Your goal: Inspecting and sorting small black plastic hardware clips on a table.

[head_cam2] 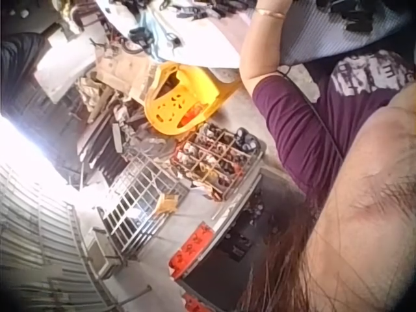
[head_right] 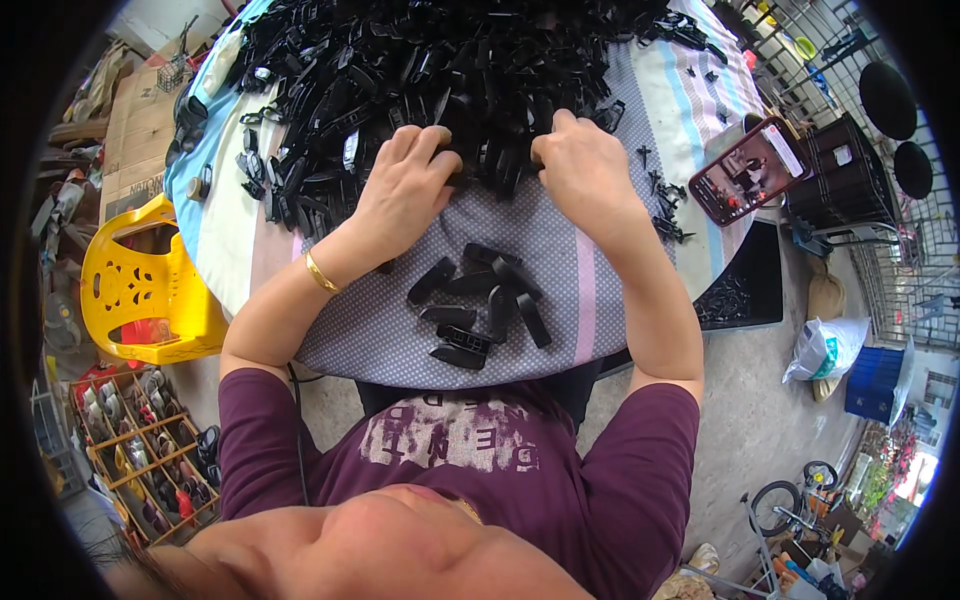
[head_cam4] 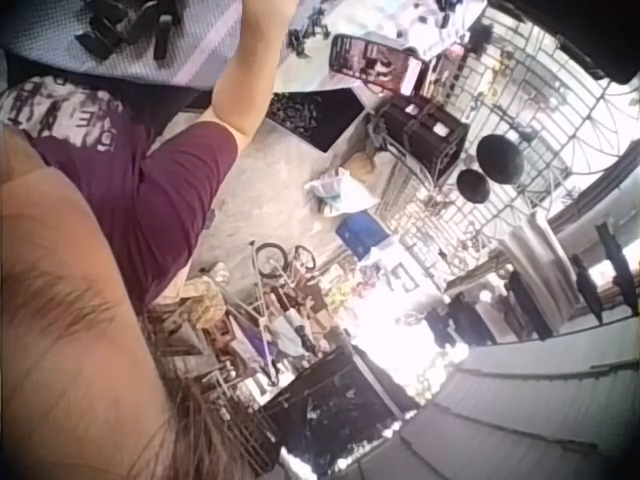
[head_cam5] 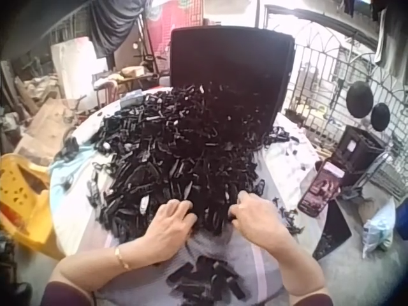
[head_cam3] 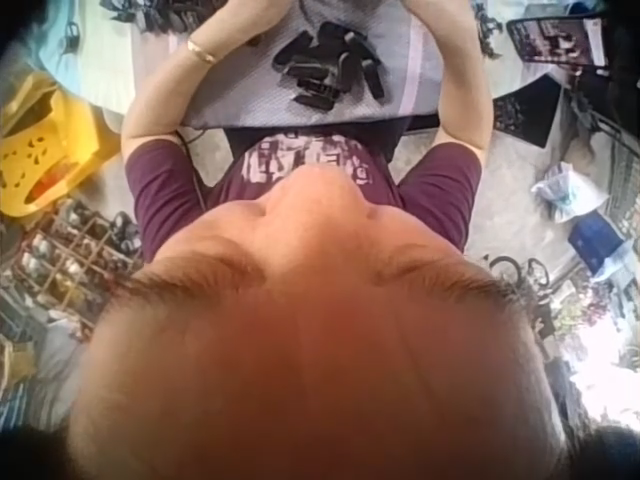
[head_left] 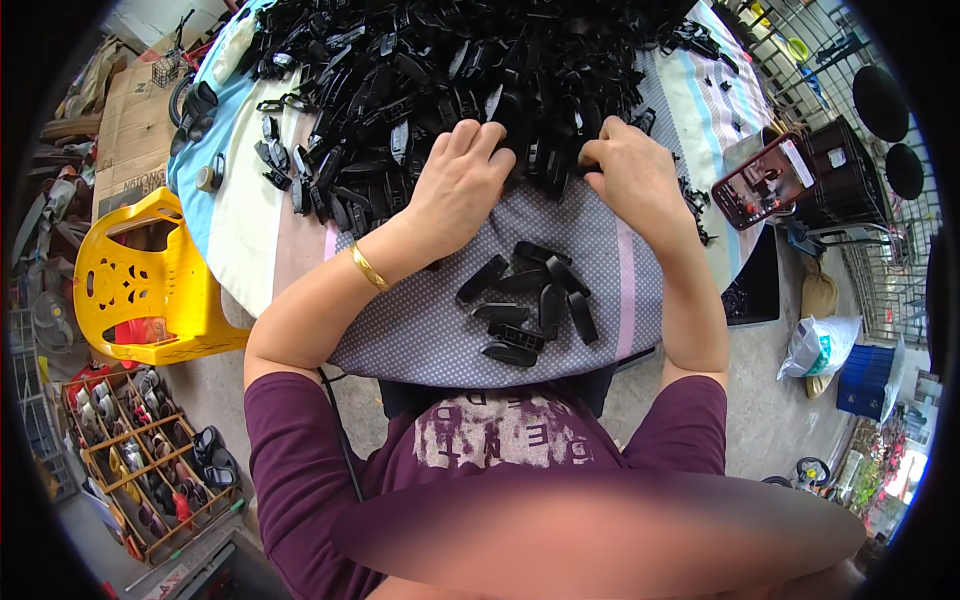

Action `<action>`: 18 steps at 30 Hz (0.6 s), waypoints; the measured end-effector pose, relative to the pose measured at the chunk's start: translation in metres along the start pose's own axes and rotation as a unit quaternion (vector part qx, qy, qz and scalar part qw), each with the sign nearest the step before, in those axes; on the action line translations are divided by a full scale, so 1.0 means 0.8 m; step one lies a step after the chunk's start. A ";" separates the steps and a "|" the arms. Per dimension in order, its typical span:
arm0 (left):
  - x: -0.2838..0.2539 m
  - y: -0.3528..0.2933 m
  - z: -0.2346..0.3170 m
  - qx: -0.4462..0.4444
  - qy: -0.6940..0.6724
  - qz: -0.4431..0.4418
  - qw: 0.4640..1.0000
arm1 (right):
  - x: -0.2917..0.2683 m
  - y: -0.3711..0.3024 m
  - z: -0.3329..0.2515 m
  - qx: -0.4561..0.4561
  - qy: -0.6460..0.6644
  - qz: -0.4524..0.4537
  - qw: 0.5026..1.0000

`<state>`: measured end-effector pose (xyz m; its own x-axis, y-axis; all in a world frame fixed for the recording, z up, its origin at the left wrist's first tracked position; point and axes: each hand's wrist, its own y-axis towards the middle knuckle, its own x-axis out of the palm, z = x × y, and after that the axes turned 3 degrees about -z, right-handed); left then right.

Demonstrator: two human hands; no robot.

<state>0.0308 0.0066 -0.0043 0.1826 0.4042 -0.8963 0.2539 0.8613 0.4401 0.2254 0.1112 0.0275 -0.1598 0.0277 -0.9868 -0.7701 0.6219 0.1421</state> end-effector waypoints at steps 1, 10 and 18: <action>-0.003 -0.001 0.002 0.001 -0.021 0.025 0.999 | -0.001 0.002 0.000 -0.013 0.038 0.017 0.999; -0.030 0.002 -0.002 -0.165 -0.424 -0.039 0.890 | 0.001 0.012 -0.025 -0.080 0.437 0.101 0.890; -0.020 -0.003 -0.017 -0.223 -0.761 0.056 0.606 | 0.009 0.002 -0.064 -0.086 0.476 0.171 0.859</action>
<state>0.0143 0.0021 0.0082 0.9264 0.0079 0.3766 -0.0616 0.9895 0.1309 0.1917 0.0725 0.0244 -0.7635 -0.5172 -0.3868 -0.6448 0.5773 0.5009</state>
